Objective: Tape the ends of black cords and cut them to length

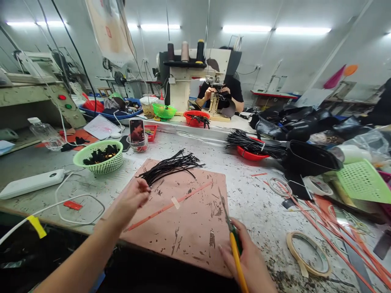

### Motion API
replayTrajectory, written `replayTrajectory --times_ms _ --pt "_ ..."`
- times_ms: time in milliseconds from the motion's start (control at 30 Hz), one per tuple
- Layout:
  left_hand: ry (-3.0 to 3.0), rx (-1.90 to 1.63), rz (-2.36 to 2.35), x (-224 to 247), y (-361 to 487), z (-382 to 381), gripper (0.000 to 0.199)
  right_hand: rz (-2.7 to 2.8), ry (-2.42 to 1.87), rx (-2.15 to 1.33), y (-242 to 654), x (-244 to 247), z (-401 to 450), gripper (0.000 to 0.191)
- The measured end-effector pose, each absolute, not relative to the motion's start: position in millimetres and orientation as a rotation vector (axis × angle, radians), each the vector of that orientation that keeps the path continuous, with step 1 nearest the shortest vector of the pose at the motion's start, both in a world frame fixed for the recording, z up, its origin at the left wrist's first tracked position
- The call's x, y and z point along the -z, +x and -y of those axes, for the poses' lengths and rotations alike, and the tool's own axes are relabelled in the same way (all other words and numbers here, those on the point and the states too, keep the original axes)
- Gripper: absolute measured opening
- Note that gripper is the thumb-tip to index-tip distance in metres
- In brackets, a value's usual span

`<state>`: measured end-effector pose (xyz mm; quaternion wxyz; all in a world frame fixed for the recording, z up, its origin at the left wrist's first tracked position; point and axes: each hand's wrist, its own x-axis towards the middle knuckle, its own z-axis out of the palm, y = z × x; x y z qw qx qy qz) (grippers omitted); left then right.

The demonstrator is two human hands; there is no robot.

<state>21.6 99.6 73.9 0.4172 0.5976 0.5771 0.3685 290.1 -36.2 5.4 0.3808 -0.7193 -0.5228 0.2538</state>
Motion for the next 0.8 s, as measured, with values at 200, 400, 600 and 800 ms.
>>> replayTrajectory --times_ms 200,400,600,800 --pt "1.516 -0.692 -1.035 -50.0 45.1 -25.9 0.009 1.198 -1.257 -1.195 220.7 -25.2 12.2 0.047" --pt "1.722 -0.593 -1.021 -40.5 29.3 -7.9 0.009 1.377 -1.241 -1.294 192.1 -41.0 6.4 0.038" --pt "1.695 -0.572 -1.060 -36.0 21.7 -9.7 0.005 1.363 -1.267 -1.344 182.7 -35.5 7.2 0.043" --pt "1.772 -0.632 -1.317 -24.5 -17.4 -22.6 0.018 1.339 -1.460 -1.003 225.9 -43.9 -29.2 0.038"
